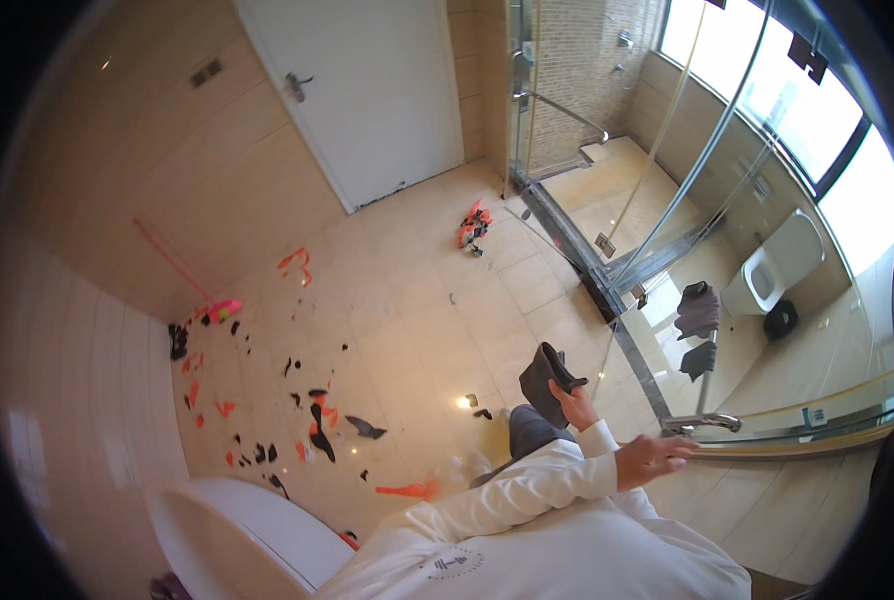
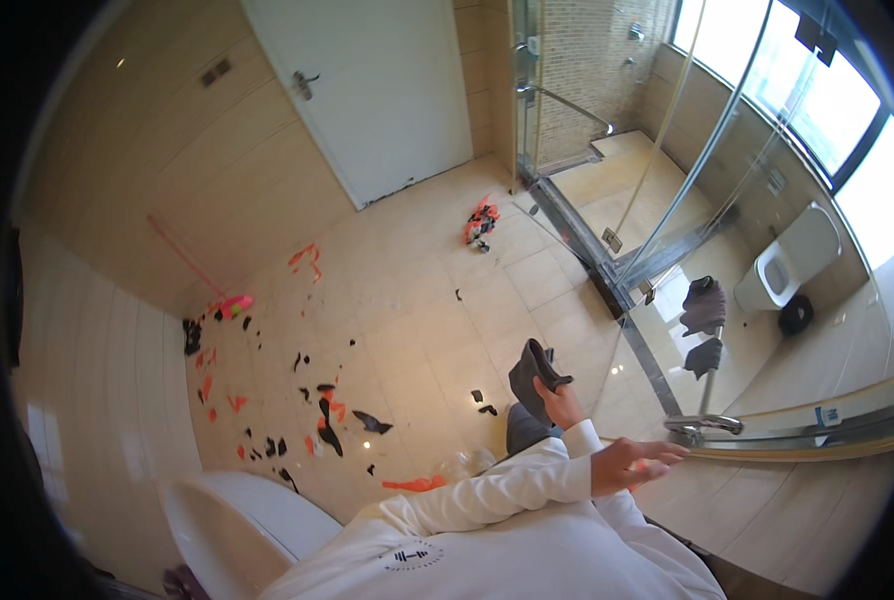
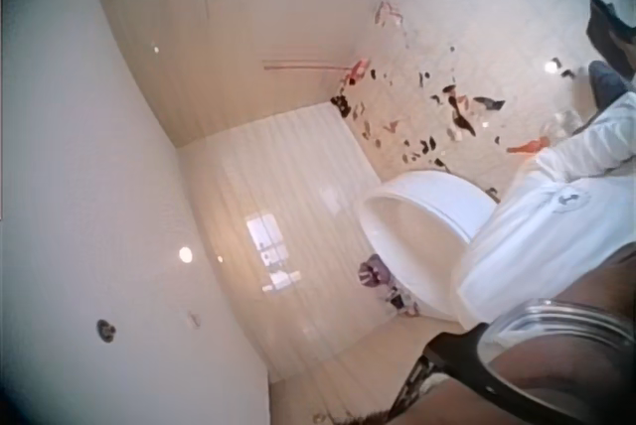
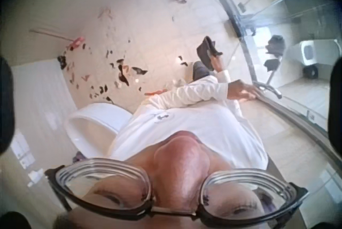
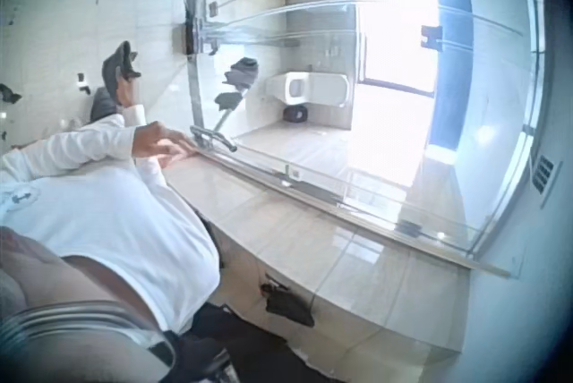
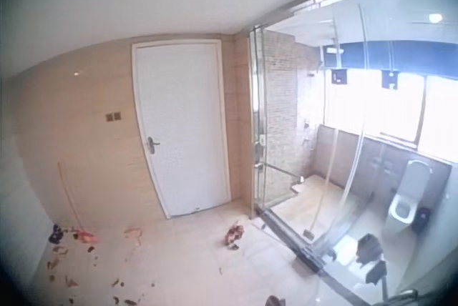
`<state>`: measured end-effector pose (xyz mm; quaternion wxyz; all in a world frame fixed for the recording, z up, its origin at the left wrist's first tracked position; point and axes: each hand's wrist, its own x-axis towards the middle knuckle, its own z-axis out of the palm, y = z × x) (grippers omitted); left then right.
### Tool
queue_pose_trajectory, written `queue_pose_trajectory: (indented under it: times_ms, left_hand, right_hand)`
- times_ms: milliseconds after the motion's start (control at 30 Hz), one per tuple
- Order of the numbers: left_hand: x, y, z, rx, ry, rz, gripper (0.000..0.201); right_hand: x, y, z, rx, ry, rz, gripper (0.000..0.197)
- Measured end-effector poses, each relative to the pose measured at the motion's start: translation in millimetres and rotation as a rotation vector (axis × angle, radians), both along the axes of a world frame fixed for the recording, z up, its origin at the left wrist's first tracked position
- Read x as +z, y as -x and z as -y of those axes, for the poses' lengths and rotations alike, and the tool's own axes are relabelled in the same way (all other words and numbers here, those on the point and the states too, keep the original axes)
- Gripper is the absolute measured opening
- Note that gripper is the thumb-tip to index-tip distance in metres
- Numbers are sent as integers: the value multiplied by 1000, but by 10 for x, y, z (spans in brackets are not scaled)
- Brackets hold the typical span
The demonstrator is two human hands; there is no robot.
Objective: The person wipes the interior window and glass shower door with a dark cloth. They move from the window to the shower enclosure, wiping multiple sections of the glass surfaces.
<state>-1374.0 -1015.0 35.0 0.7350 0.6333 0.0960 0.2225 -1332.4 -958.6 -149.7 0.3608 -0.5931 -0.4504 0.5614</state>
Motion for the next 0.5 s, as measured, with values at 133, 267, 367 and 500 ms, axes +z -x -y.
queue_pose_trajectory:
  times_ms: [133,267,367,500]
  left_hand:
    - [-926,477,-737,149,175,89,36]
    - [-1575,1560,-1635,481,402,-198,36]
    - [-2130,2518,-2156,893,533,-505,32]
    - [-1978,3482,-2944,1184,598,-564,26]
  right_hand:
    - [-574,-95,-288,-273,107,200,42]
    - [-516,-98,-931,-277,95,10,36]
    - [-855,-98,-1763,-319,-63,-79,40]
    - [-620,-149,-2982,-331,-15,-28,41]
